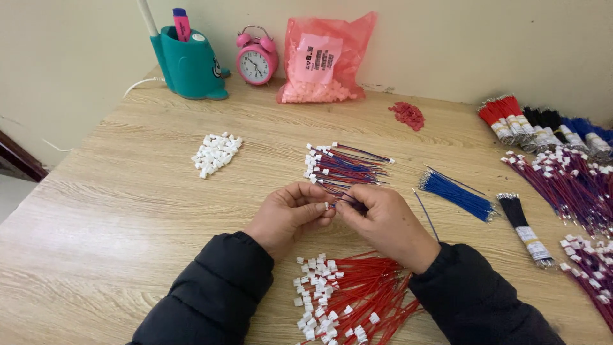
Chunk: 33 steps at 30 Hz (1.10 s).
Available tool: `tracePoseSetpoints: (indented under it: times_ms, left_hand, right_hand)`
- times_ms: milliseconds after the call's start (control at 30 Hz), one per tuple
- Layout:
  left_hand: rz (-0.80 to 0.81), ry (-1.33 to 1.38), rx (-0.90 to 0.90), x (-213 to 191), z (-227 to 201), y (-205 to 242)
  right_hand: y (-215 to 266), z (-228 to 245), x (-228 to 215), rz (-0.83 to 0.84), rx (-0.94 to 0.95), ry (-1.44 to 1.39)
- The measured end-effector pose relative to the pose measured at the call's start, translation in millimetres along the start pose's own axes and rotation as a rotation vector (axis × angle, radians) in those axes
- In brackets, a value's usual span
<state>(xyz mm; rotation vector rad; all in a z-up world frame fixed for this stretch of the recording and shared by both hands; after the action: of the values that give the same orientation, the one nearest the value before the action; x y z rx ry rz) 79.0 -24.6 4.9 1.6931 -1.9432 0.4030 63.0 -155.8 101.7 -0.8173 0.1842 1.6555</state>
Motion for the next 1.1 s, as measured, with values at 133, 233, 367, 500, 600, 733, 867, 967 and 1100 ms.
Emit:
tracePoseSetpoints:
  times_ms: [133, 233, 367, 500, 600, 733, 867, 967, 1100]
  left_hand:
    - [-0.002, -0.069, 0.024, 3, -2, 2]
    - [0.004, -0.123, 0.045, 5, -4, 2]
    - [-0.004, -0.123, 0.063, 1, -4, -1]
    - [0.005, -0.142, 0.045, 5, -2, 1]
    - [0.003, -0.137, 0.04, 1, 6, -4]
    - [-0.027, -0.15, 0.044, -2, 2, -6]
    - [-0.075, -0.196, 0.058, -9, 3, -10]
    - [-0.109, -0.253, 0.09, -22, 12, -23]
    - [-0.135, -0.318, 0.134, -25, 6, -23]
  right_hand:
    - [2, 4, -1, -0.008, 0.007, 0.017]
    - [1, 2, -2, -0.014, 0.009, 0.07]
    - [3, 2, 0, -0.021, 0.045, 0.02]
    - [3, 3, 3, 0.016, -0.006, 0.046]
    - [3, 10, 4, 0.028, -0.029, 0.05]
    - [1, 8, 3, 0.049, -0.004, 0.07]
    - [-2, 16, -20, 0.003, -0.005, 0.153]
    - [1, 37, -26, 0.029, -0.117, 0.202]
    - [30, 32, 22, 0.564, 0.009, 0.356]
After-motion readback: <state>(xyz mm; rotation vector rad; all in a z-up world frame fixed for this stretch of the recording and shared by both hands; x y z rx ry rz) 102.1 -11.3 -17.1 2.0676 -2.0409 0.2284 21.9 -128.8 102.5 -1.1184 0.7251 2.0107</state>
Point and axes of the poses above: each hand's wrist, its own y-axis away from the middle knuckle, its own x-axis out of the palm, z = x × y, the point moved 9 cm from there along -y, towards the middle knuckle, and after that the axes turned 6 degrees about -z, right-handed, at the moved point
